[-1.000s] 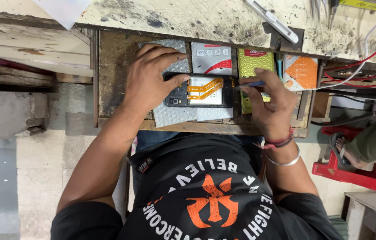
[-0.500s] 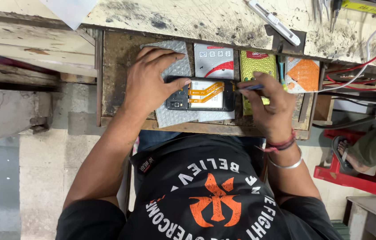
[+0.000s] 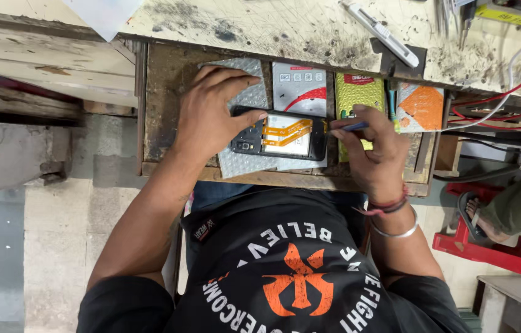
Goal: The person works on an opened smartphone at a repair bench, using a blue pry tool to work around the phone's frame and internal flex cables while holding the phone steady with the other hand. The phone remains disassembled on the bench throughout the clip.
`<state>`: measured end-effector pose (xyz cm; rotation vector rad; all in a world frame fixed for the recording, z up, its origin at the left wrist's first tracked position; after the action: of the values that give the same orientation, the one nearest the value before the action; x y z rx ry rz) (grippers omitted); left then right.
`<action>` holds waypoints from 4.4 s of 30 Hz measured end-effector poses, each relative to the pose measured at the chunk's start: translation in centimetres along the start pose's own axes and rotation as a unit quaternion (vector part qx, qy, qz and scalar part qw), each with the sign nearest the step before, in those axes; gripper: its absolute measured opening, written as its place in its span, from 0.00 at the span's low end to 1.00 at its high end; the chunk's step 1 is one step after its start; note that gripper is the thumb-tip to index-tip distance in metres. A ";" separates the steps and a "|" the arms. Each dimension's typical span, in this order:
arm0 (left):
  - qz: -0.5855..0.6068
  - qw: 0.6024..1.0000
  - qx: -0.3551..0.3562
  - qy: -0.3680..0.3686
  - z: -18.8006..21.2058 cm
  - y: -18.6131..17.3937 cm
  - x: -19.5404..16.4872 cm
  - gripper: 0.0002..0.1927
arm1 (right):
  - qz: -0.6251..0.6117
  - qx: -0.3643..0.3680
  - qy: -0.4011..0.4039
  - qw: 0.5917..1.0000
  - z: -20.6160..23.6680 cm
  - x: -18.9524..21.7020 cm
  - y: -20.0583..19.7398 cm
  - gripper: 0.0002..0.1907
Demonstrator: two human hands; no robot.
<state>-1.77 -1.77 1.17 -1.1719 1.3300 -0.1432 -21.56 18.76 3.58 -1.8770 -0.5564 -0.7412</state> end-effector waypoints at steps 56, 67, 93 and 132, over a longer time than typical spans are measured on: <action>0.021 1.000 -0.009 0.011 -0.3 0.1 -0.1 0.26 | 0.014 -0.056 -0.007 0.998 -0.1 0.5 0.4 0.30; 0.008 0.999 -0.010 0.032 -0.2 0.3 0.0 0.25 | -0.139 -0.022 -0.006 0.990 -4.4 -0.3 4.8 0.23; -0.002 0.999 -0.014 0.037 -0.1 0.6 -0.1 0.25 | -0.133 -0.013 0.003 0.991 -4.4 -0.2 5.6 0.22; 0.074 0.994 -0.028 0.075 -0.3 0.9 0.0 0.09 | -0.321 -0.070 0.007 0.944 -4.0 -2.8 7.9 0.25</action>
<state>-2.48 -1.52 0.60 -1.1217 1.5578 -0.0874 -19.25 11.84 -2.18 -1.8188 -1.1603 -1.2382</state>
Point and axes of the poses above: each hand's wrist, its own z-axis away from the middle knuckle, its own y-axis out of the palm, x = y × z, the point moved 3 cm from there along -z, towards the middle knuckle, and after that the axes turned 7 degrees about x, right-handed, at the moved point
